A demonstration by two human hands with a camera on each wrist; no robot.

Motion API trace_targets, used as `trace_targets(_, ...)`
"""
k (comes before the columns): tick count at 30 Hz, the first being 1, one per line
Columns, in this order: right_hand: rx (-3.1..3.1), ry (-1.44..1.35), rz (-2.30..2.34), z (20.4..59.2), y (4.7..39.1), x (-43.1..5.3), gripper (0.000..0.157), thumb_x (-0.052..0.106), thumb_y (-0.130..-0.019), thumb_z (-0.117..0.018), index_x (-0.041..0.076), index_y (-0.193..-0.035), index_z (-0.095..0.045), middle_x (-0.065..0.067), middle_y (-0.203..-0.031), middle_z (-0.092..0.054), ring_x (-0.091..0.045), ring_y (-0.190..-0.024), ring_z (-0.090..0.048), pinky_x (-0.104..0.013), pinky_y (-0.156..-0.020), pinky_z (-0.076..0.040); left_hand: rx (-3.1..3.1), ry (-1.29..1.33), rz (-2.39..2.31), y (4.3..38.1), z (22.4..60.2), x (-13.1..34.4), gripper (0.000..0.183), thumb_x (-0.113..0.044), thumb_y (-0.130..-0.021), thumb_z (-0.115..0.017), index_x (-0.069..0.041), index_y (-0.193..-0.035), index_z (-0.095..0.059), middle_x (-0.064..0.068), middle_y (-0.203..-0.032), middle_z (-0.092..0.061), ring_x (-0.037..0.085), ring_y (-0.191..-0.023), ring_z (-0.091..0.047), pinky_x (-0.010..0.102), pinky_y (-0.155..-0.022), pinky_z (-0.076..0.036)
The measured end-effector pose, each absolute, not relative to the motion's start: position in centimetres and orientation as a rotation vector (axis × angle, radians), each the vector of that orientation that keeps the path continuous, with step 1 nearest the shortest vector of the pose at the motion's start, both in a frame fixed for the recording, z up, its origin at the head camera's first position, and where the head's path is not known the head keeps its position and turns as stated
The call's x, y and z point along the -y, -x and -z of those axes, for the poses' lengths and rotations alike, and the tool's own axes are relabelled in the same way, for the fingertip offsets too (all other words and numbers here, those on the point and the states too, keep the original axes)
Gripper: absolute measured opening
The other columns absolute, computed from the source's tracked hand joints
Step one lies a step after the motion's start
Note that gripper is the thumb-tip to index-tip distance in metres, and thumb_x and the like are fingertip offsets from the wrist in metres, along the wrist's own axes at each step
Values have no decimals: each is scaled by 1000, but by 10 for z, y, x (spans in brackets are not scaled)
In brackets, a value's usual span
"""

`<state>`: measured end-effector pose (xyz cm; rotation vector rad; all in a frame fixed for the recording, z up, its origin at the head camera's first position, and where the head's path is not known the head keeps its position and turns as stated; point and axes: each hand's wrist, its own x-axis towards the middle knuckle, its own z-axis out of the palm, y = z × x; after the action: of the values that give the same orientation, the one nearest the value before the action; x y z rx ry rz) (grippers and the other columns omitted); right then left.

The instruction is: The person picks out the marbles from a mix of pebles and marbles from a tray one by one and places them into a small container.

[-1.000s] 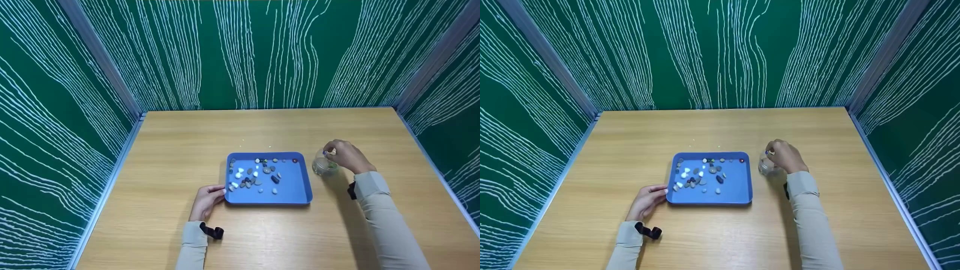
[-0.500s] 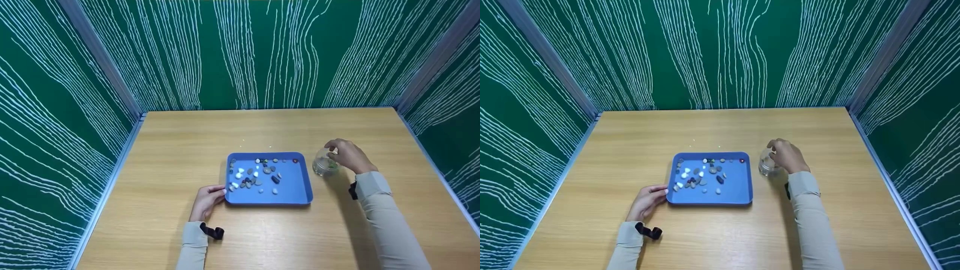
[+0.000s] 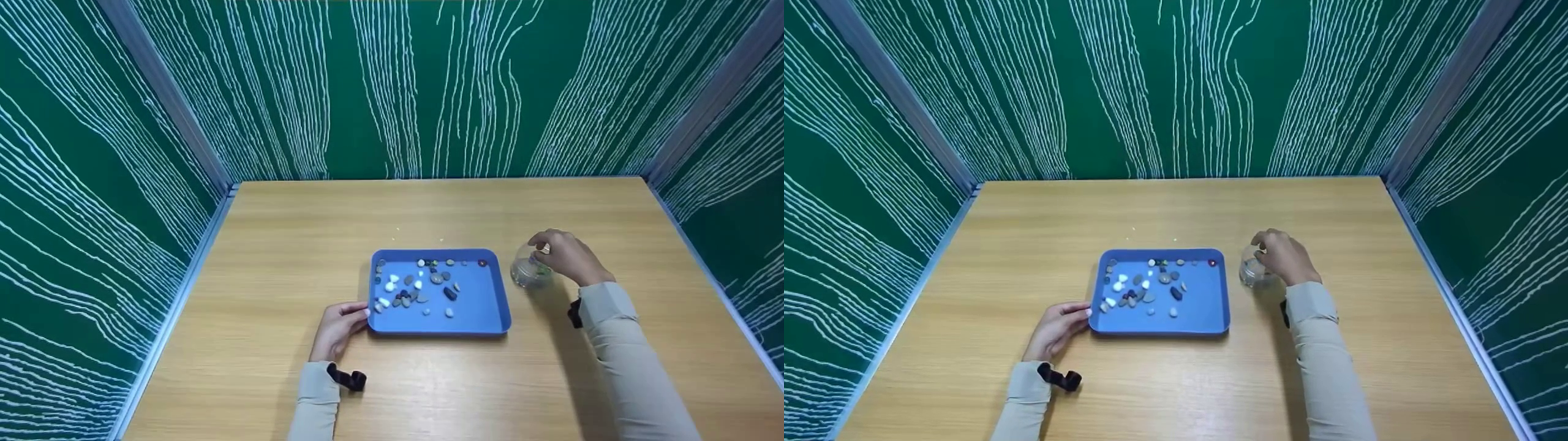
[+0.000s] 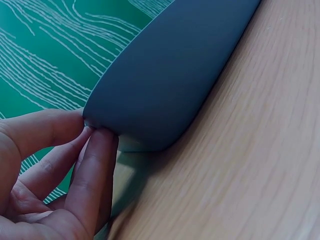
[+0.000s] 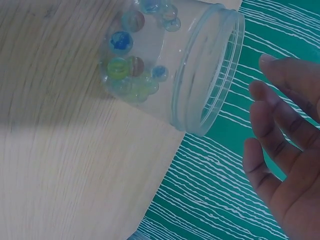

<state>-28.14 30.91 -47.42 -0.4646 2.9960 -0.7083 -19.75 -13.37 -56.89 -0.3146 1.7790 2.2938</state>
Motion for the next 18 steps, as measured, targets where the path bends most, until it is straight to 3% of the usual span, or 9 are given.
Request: trace_targets(18,-2955,422,706,475,285,-285,27,7,-93,-59,-1,-119,-63,-18,-104,-65,-30,-92,-61,-44,-75,-55,-1796,342,-2278,200,572,133,34,8,-83,-65,21,-114,-57,9,-93,-67,14,-86,-66,29,-85,-58)
